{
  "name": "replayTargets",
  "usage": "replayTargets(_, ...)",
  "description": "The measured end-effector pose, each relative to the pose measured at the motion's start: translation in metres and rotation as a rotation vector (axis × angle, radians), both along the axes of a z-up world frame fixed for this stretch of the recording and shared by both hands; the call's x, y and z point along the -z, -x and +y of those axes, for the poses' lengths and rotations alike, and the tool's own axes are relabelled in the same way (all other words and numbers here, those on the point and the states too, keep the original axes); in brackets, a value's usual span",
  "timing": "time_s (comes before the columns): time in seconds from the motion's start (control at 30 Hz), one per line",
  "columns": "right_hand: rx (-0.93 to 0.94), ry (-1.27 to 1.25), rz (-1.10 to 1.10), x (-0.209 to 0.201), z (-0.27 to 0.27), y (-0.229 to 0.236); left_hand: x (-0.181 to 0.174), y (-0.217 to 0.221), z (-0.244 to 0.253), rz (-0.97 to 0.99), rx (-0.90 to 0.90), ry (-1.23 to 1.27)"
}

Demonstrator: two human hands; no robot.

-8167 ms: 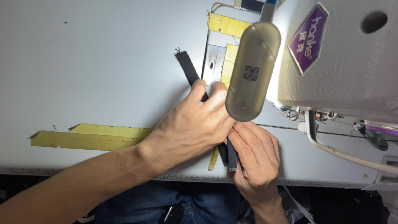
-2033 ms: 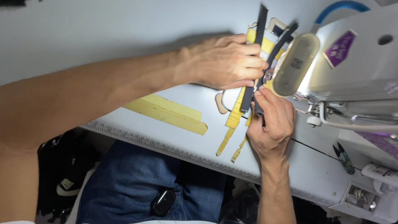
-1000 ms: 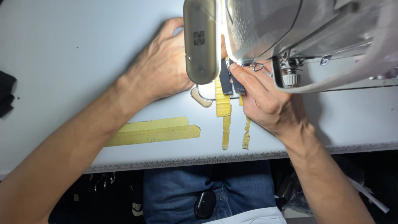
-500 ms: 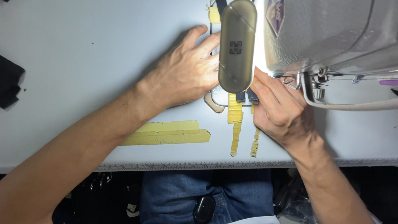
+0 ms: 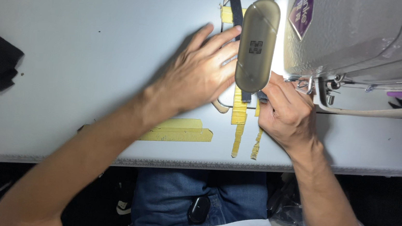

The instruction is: The person sews black fabric strips onto a zipper using a sewing machine. They guide the zipper and fabric under the needle, stitch along the edges, and then cut the thread. The person repeats this process for multiple zipper assemblies, stacking the finished items on the table.

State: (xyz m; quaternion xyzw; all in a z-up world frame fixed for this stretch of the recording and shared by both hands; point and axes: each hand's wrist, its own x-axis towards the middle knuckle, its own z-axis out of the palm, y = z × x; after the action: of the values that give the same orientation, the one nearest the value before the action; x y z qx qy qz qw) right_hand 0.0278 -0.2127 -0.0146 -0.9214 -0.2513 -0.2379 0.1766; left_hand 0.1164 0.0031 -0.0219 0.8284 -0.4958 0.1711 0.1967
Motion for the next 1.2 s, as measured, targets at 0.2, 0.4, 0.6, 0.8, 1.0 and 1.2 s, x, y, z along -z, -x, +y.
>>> replayTargets(0.2, 0.248, -0.623, 0.457, 0.003, -0.01, 0.006, -0.016, 0.059, -0.029, -0.094, -0.265, -0.008)
replayTargets(0.4, 0.249, -0.649, 0.402, 0.023, -0.023, 0.014, -0.008, 0.075, -0.054, -0.14, -0.374, -0.012)
replayTargets(0.6, 0.305, -0.783, 0.49, 0.025, -0.008, 0.016, -0.009, 0.086, -0.07, -0.06, -0.496, -0.113)
replayTargets(0.8, 0.468, -0.772, 0.314, 0.071, -0.031, 0.013, 0.007, 0.083, -0.075, -0.07, -0.471, -0.054)
replayTargets(1.0, 0.473, -0.926, 0.336, 0.017, 0.045, 0.013, 0.014, 0.073, -0.077, 0.112, -0.632, 0.269)
replayTargets(1.2, 0.386, -0.761, 0.365, 0.016, 0.054, 0.015, 0.006, 0.066, -0.06, 0.655, -0.682, 0.365)
